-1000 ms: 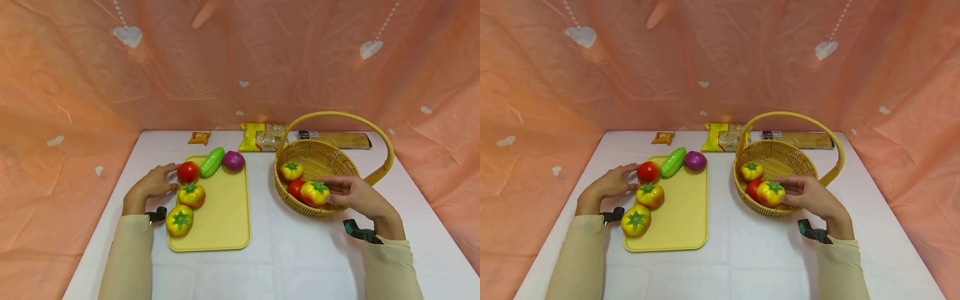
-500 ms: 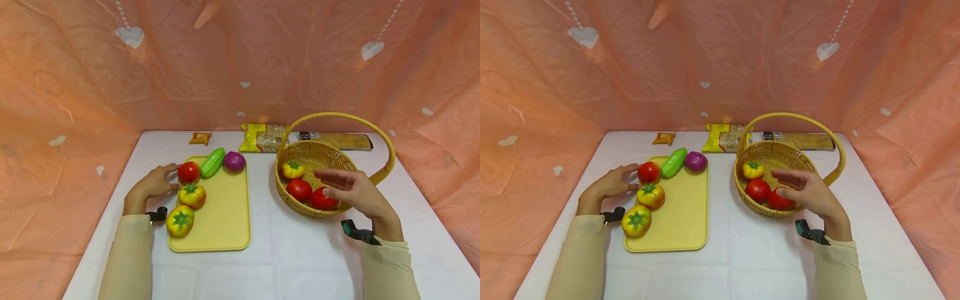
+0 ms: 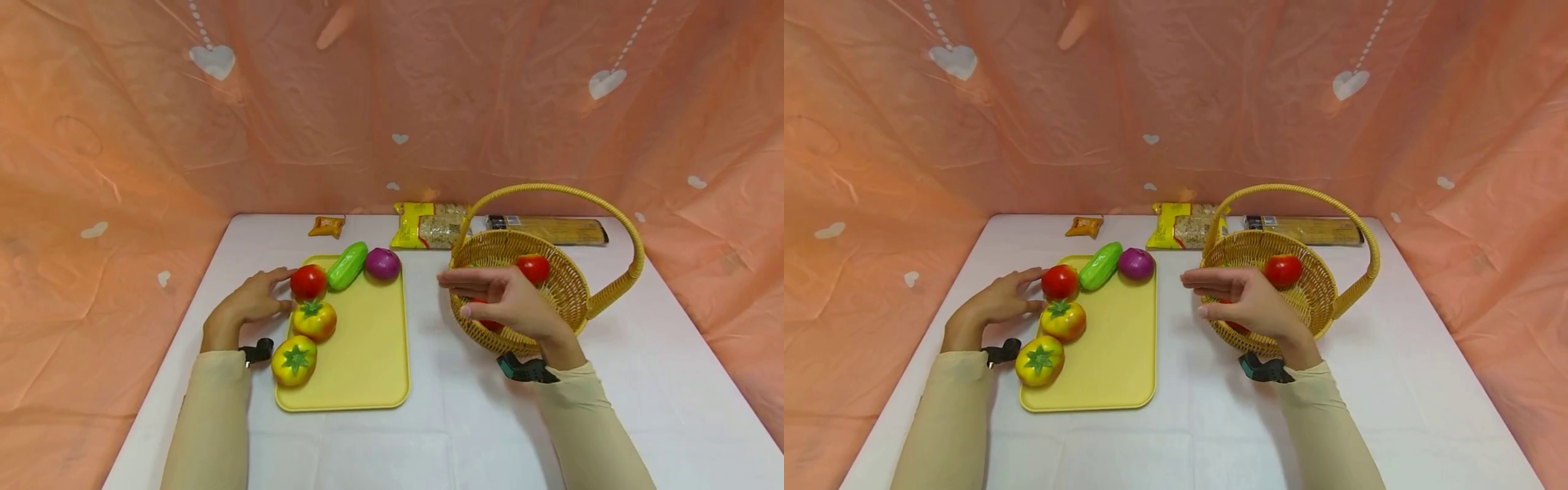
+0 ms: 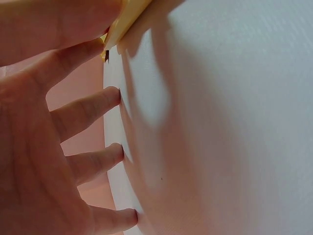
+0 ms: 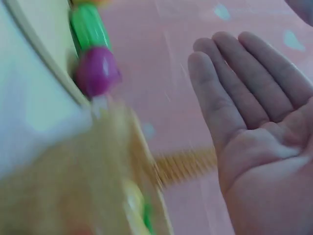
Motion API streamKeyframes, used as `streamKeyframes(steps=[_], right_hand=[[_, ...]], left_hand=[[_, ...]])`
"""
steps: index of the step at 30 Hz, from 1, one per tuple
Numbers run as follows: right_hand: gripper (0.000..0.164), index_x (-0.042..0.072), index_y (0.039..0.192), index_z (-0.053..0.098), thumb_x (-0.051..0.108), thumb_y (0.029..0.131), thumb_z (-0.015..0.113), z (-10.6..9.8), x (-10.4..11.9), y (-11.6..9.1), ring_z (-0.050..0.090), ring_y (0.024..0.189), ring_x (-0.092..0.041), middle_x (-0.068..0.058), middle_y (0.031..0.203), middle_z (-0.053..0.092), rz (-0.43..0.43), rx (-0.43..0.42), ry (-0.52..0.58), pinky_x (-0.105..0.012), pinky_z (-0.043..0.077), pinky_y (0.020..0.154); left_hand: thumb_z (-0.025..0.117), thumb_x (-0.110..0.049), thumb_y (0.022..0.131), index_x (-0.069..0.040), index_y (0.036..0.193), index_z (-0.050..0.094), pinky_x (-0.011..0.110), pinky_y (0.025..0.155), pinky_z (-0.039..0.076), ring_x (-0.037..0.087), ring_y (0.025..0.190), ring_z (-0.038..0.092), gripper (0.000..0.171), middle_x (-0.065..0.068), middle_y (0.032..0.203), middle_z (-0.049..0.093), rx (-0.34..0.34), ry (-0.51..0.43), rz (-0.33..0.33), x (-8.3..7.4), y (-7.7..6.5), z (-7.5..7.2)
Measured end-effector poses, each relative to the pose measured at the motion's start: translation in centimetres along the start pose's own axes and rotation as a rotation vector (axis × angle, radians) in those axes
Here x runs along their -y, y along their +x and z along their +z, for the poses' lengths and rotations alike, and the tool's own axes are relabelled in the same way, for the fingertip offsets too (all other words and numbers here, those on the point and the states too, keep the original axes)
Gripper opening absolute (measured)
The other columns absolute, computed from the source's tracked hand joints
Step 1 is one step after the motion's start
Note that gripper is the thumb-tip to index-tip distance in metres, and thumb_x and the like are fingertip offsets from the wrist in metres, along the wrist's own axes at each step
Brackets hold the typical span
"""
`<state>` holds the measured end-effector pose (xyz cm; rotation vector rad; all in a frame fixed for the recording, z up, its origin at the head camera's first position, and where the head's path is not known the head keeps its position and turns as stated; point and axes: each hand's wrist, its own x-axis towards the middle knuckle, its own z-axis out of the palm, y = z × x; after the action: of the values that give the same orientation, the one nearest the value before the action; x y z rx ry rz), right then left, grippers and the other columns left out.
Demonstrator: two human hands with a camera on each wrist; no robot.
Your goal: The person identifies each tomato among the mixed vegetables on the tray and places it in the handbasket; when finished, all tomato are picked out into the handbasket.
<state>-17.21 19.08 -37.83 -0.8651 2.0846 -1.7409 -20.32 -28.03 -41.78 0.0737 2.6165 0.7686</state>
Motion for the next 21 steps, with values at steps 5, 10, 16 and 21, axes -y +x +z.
streamKeyframes(steps=[5,10,16,21], right_hand=[[0.053,0.0,0.147,0.068,0.005,0.096,0.083,3.6,-1.0,3.3,0.067,0.14,-0.032,-0.018,0.149,0.07,0.015,0.075,0.088,-0.044,0.053,0.119],[0.053,0.004,0.147,0.069,0.009,0.097,0.084,7.0,-2.4,6.5,0.058,0.144,-0.052,-0.013,0.148,0.071,0.023,0.124,0.158,-0.063,0.046,0.12],[0.052,0.001,0.148,0.066,0.003,0.098,0.08,10.2,-3.7,9.9,0.06,0.144,-0.048,-0.021,0.151,0.067,0.038,0.154,0.148,-0.051,0.053,0.118],[0.053,0.0,0.149,0.066,0.008,0.099,0.081,12.3,-4.4,12.1,0.066,0.142,-0.034,-0.023,0.152,0.065,0.061,0.164,0.08,-0.035,0.056,0.116]], left_hand=[[0.077,-0.026,0.098,-0.015,0.17,0.041,0.084,0.122,0.026,0.058,0.159,0.028,0.082,0.029,0.174,0.034,0.006,-0.008,-0.006,-0.1,0.0,0.0],[0.077,-0.025,0.098,-0.014,0.17,0.041,0.084,0.122,0.026,0.058,0.159,0.029,0.081,0.03,0.173,0.035,0.002,-0.005,-0.003,-0.2,-0.1,0.0],[0.077,-0.024,0.097,-0.014,0.169,0.042,0.084,0.122,0.027,0.058,0.158,0.03,0.081,0.03,0.173,0.037,-0.001,-0.001,0.006,-0.3,-0.1,0.0],[0.077,-0.024,0.097,-0.014,0.169,0.042,0.085,0.122,0.027,0.058,0.157,0.031,0.08,0.03,0.172,0.037,-0.005,-0.004,0.01,-0.2,-0.2,0.0]])
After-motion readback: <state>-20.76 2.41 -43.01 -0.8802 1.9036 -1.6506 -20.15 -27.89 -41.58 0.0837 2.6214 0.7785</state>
